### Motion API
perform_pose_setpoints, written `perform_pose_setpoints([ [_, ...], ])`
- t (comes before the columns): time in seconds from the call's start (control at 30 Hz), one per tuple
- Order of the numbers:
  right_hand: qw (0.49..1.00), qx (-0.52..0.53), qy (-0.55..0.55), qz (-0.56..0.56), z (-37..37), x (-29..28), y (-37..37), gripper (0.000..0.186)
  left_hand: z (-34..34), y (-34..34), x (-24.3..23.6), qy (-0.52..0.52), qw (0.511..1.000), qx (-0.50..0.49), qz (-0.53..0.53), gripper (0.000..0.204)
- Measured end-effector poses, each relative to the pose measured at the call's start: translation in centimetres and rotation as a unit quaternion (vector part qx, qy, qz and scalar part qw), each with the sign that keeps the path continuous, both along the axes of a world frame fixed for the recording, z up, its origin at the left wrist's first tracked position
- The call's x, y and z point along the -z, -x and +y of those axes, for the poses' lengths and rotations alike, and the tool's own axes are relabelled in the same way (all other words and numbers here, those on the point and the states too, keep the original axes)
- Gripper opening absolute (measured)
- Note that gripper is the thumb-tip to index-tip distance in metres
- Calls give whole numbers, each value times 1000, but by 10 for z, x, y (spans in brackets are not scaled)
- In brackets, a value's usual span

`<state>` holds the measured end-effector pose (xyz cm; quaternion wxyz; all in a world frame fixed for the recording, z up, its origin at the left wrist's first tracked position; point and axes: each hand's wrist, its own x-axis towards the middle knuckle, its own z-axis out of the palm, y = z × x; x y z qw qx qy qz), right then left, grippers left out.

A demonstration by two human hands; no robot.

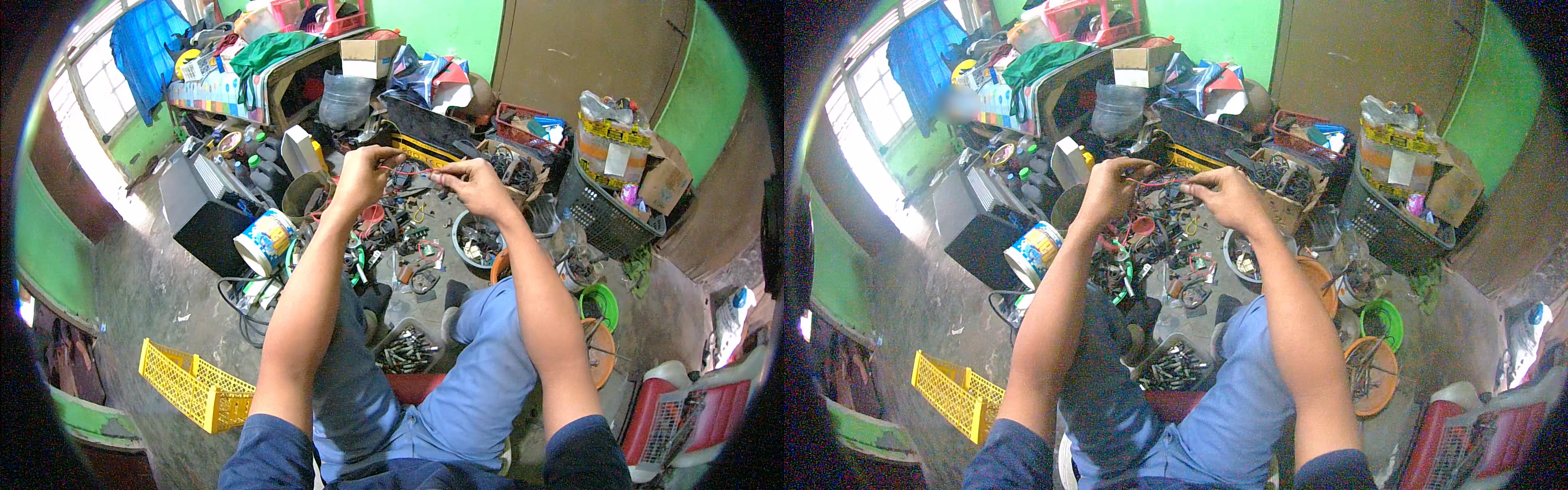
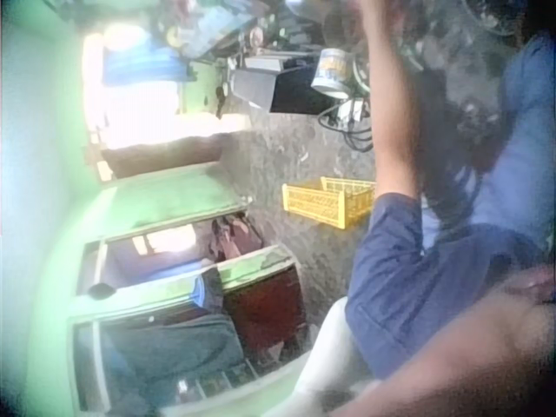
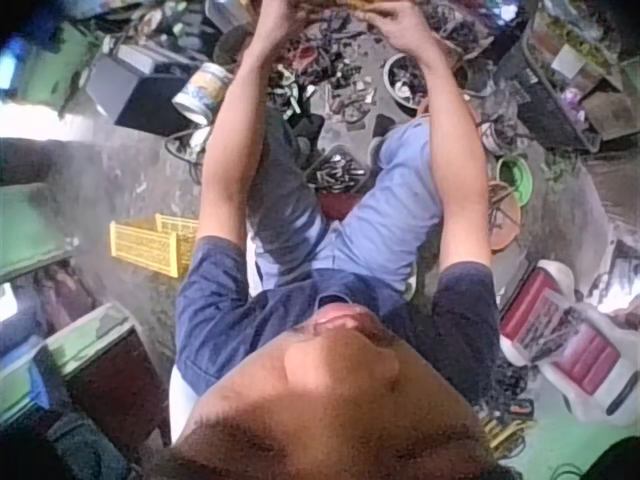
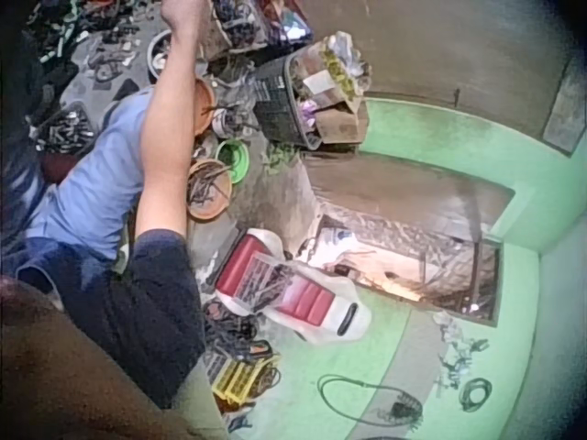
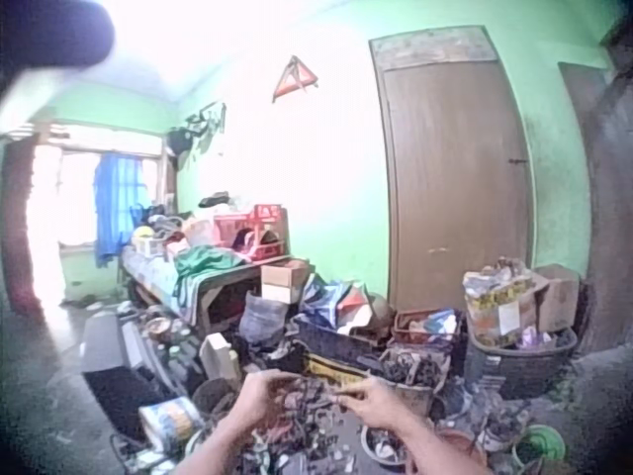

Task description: The person manipulates a set of electrical wires and a black plastic component by hand, pulling at the wires and checking the connectors.

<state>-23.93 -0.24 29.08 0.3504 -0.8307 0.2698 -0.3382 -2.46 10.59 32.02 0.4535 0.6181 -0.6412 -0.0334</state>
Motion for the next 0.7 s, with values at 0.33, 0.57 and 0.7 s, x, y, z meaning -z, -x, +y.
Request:
perform_pose_setpoints([
  [0.33,989,60,-53,-123,-8,0,2,21,3,-32,5,-212,969,126,-3,24],
  [0.57,985,120,-32,-123,-24,10,2,21,7,-24,2,-204,811,217,504,20],
  [0.7,988,89,-27,-124,-18,9,1,20,0,-25,8,-189,822,206,496,17],
])
